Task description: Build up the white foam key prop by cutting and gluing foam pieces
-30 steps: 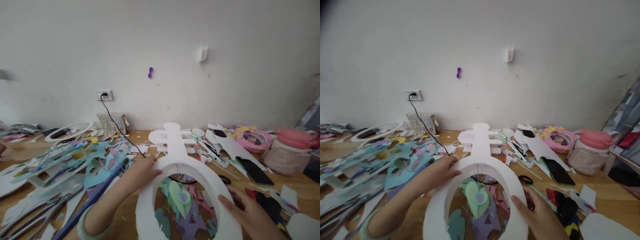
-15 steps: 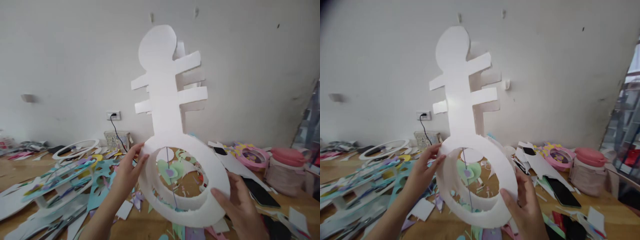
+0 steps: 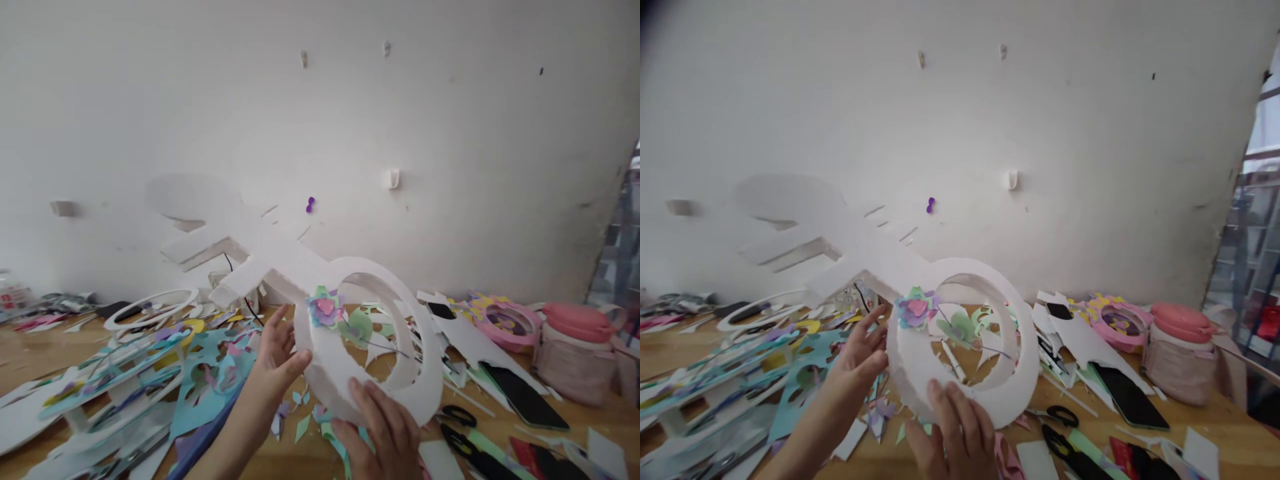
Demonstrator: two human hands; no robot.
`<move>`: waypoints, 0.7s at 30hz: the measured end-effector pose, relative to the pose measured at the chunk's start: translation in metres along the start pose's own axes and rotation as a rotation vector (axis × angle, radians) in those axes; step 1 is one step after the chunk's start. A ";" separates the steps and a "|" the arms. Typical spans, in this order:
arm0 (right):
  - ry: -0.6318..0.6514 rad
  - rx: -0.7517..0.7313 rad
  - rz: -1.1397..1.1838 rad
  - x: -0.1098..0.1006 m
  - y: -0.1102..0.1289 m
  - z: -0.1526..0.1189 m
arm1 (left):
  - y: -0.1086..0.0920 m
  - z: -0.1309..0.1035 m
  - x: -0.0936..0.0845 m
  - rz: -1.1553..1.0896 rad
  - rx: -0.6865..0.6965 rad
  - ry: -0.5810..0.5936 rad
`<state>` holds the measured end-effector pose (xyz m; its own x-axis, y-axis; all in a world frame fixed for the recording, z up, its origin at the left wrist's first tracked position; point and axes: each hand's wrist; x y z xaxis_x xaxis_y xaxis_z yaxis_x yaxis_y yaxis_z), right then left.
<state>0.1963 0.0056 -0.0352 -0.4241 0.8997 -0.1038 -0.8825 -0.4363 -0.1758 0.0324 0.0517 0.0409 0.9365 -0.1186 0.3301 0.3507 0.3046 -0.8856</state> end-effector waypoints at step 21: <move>0.152 0.717 0.311 -0.020 -0.103 0.052 | -0.044 0.033 -0.031 -0.044 -0.068 -0.042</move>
<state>0.2853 0.0330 0.0358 -0.6859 0.7034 -0.1864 -0.6659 -0.5034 0.5507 -0.0122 0.0729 0.0799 0.9200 -0.0899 0.3815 0.3918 0.2351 -0.8895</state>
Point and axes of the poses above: each hand's wrist, its own z-axis towards the middle knuckle, its own x-axis out of the palm, y = z × x, and after that the axes turned 2 degrees about -y, right-handed
